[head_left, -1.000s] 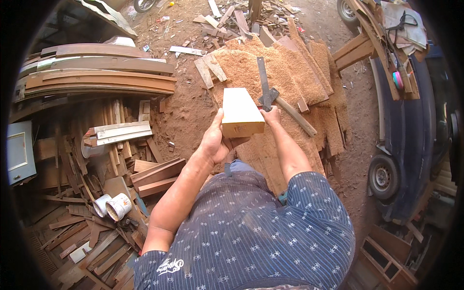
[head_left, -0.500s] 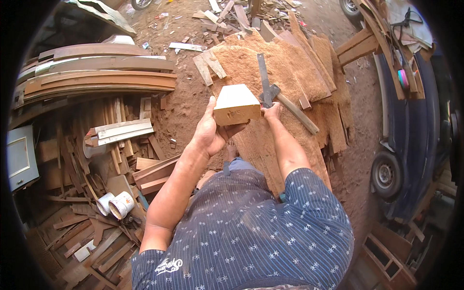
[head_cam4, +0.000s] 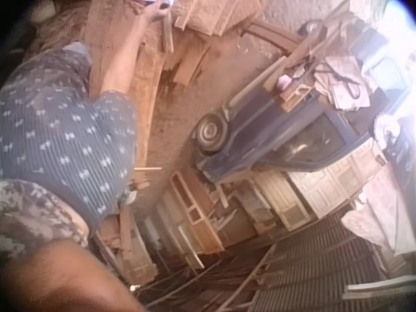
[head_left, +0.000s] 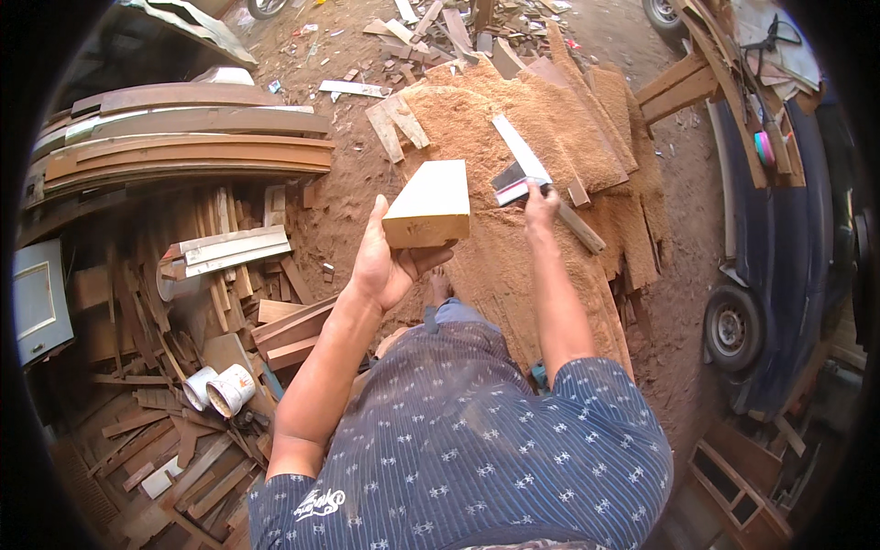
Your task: The person uses a hand saw and a power sander to cut and smooth a small block of wood. They repeatedly measure the piece with a square, cut it, and sand the edges to refine its shape.
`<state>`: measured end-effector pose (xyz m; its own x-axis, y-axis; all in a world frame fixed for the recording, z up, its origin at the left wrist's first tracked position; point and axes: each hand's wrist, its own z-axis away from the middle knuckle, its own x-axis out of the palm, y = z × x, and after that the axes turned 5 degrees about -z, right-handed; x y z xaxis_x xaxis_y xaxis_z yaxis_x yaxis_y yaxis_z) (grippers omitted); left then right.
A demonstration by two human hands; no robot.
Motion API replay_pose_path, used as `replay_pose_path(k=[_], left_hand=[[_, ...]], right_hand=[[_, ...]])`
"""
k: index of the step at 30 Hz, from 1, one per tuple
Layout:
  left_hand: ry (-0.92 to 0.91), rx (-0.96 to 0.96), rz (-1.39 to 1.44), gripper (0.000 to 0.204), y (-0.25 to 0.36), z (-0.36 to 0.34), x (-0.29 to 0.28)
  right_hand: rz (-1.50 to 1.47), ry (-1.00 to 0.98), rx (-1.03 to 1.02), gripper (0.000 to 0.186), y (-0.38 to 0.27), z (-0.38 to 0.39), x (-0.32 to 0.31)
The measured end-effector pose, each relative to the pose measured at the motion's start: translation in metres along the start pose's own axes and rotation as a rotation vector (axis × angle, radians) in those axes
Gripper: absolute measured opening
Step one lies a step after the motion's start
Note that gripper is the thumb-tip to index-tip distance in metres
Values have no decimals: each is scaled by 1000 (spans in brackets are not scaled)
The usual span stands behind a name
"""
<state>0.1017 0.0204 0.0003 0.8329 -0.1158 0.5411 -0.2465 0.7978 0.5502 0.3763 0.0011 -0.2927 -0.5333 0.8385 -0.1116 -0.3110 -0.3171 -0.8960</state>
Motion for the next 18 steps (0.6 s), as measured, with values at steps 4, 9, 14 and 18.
replay_pose_path(k=[4, 9, 14, 18], left_hand=[[16, 19, 1, 77, -3, 23, -16], [81, 55, 43, 70, -7, 34, -35], [157, 79, 11, 66, 0, 38, -49], [170, 85, -32, 64, 0, 36, -55]], right_hand=[[-180, -228, 302, 15, -28, 35, -23], [-266, -548, 299, 15, -42, 81, -39], [-152, -765, 240, 25, -70, 130, -21], [101, -963, 117, 36, -87, 139, -9]])
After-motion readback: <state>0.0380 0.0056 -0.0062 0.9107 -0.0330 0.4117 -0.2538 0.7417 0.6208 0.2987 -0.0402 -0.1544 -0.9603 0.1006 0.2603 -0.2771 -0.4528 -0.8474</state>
